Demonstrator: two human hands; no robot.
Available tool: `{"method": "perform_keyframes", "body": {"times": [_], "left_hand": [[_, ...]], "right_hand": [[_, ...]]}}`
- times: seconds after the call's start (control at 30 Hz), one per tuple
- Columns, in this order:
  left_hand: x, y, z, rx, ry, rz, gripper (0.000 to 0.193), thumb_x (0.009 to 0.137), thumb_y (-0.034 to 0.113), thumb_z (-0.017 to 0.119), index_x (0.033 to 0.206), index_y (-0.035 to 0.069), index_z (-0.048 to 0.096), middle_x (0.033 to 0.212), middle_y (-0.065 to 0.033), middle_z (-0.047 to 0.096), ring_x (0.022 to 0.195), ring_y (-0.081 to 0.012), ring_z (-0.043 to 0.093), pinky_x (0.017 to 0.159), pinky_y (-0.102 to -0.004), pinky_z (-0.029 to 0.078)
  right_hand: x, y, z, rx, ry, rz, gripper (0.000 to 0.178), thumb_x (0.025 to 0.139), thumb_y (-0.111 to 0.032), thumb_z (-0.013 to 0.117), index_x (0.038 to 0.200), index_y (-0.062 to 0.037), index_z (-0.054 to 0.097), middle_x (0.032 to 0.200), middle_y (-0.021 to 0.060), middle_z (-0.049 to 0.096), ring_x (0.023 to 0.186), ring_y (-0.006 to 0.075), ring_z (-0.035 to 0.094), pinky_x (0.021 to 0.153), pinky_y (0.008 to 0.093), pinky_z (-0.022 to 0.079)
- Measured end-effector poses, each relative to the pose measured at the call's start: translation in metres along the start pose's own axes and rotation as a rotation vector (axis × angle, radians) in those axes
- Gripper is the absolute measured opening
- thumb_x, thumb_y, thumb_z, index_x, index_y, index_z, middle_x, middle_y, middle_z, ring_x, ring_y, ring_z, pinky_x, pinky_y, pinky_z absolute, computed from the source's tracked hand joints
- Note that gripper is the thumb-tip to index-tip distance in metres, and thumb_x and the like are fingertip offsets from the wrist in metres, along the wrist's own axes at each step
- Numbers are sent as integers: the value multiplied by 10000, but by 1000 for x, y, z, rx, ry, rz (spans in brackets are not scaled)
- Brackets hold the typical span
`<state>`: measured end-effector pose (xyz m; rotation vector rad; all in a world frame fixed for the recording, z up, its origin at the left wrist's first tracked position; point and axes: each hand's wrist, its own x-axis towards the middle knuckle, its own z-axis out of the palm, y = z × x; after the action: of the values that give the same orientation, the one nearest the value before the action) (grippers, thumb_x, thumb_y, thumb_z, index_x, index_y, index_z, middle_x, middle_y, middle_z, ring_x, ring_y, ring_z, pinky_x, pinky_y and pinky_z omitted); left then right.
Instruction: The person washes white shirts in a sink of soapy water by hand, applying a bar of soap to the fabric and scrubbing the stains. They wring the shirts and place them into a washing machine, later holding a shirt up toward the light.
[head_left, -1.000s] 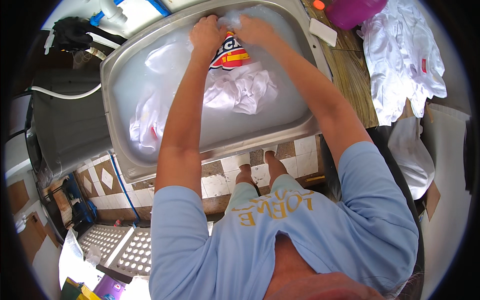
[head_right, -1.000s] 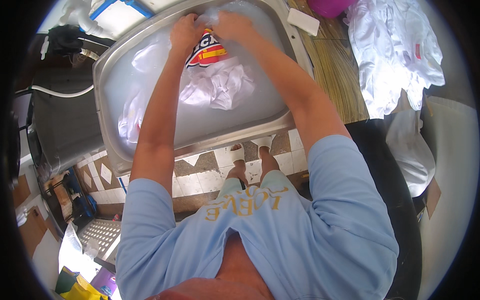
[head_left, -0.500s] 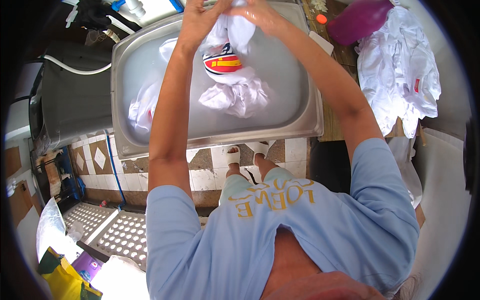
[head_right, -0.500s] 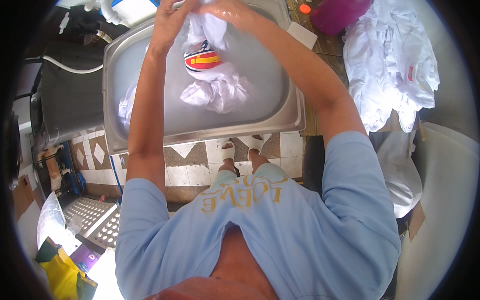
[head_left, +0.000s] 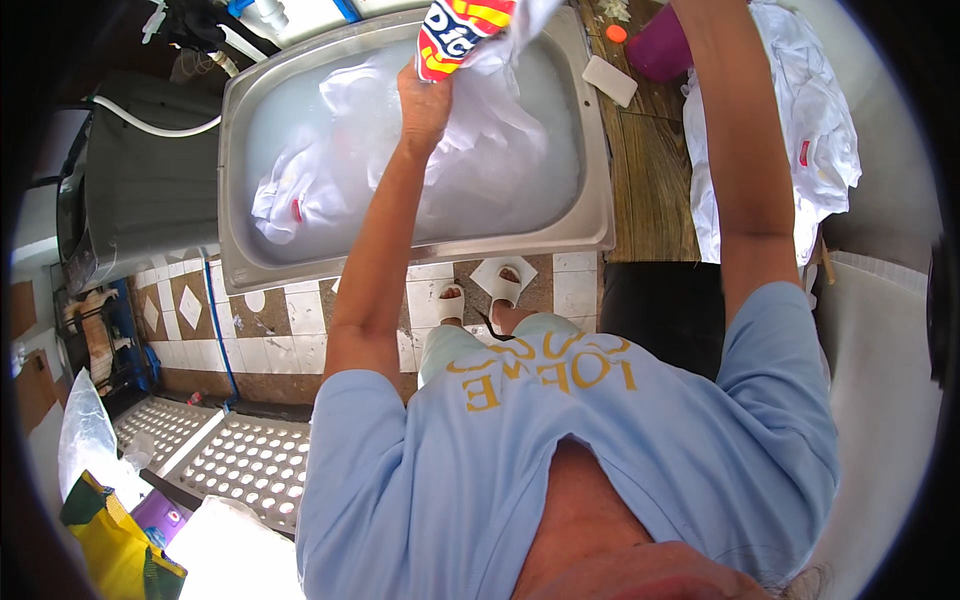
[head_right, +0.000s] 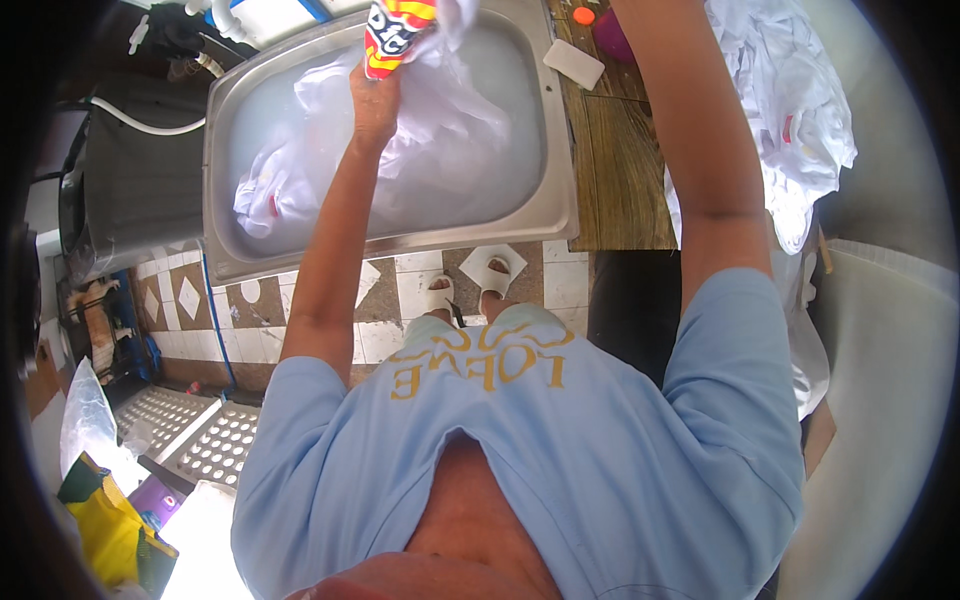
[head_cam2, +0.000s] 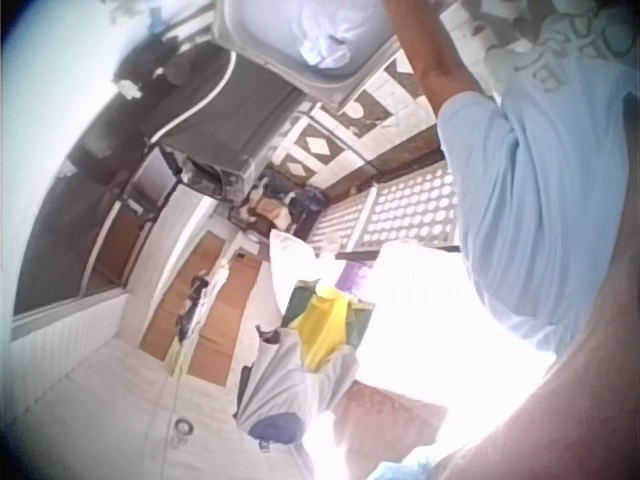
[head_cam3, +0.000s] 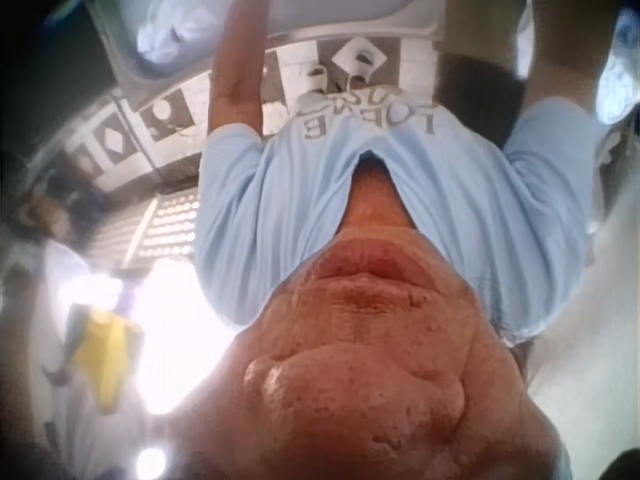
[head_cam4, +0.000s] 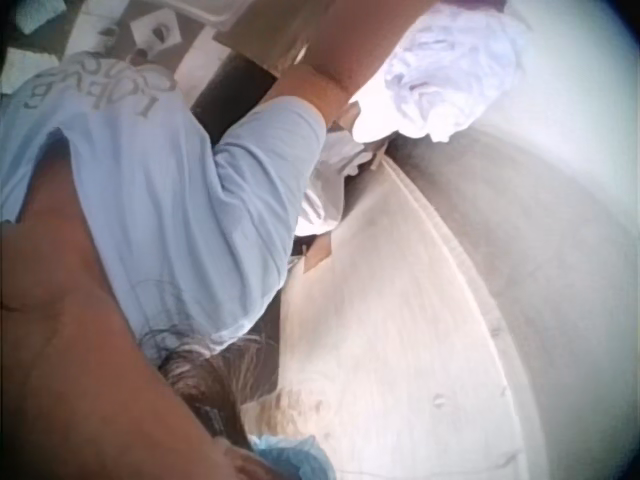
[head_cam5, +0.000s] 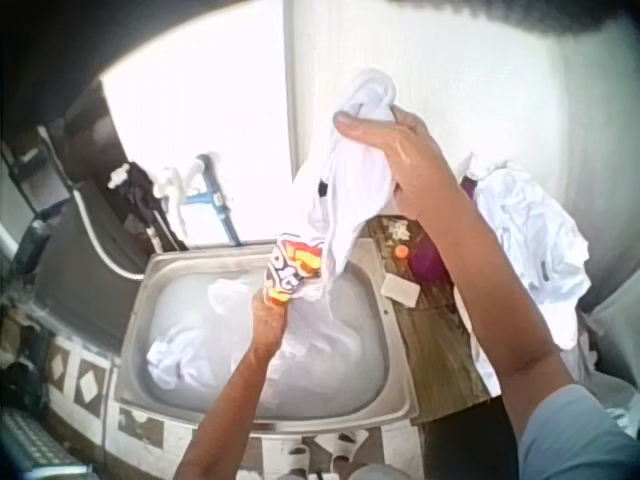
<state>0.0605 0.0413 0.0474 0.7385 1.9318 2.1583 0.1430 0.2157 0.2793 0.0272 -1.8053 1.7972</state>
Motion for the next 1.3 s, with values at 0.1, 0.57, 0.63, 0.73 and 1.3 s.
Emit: {"method": "perform_keyframes", "body": {"times": [0.1,0.57,0.63,0.73,1.3], "left_hand": [[14,2,-5,-92,-68,154,250,831,80,621,1060,-21,620,891,-61,663,794,-127,586,746,-273,474],[36,118,-49,200,-577,74,563,766,159,636,1286,20,469,1205,-132,530,1076,-216,497,908,-334,420],[13,74,-75,360,-433,-35,849,717,317,726,1429,89,324,1386,-174,395,1284,-295,364,1028,-392,331],[-38,12,-87,743,-387,15,1238,497,414,884,1449,29,192,1364,-229,372,1299,-347,346,1059,-433,293],[14,48,9,-229,182,385,399,844,151,606,1189,-19,500,993,-92,603,881,-162,563,825,-296,462]], "right_hand": [[-45,57,-38,-346,-144,80,303,804,-214,708,984,16,626,905,93,666,819,167,650,735,305,513],[-96,167,50,-67,67,34,627,671,-156,829,1164,-20,465,1036,82,611,950,164,592,824,288,490],[-102,192,51,-235,155,150,471,630,-106,849,1003,-25,574,929,47,644,810,132,620,698,247,515],[-95,189,60,132,241,186,464,620,-76,851,993,-35,578,920,40,646,810,133,627,703,249,526],[-124,195,27,805,531,886,847,732,-787,482,1284,-144,472,1301,96,494,1197,282,470,948,517,396]]}}
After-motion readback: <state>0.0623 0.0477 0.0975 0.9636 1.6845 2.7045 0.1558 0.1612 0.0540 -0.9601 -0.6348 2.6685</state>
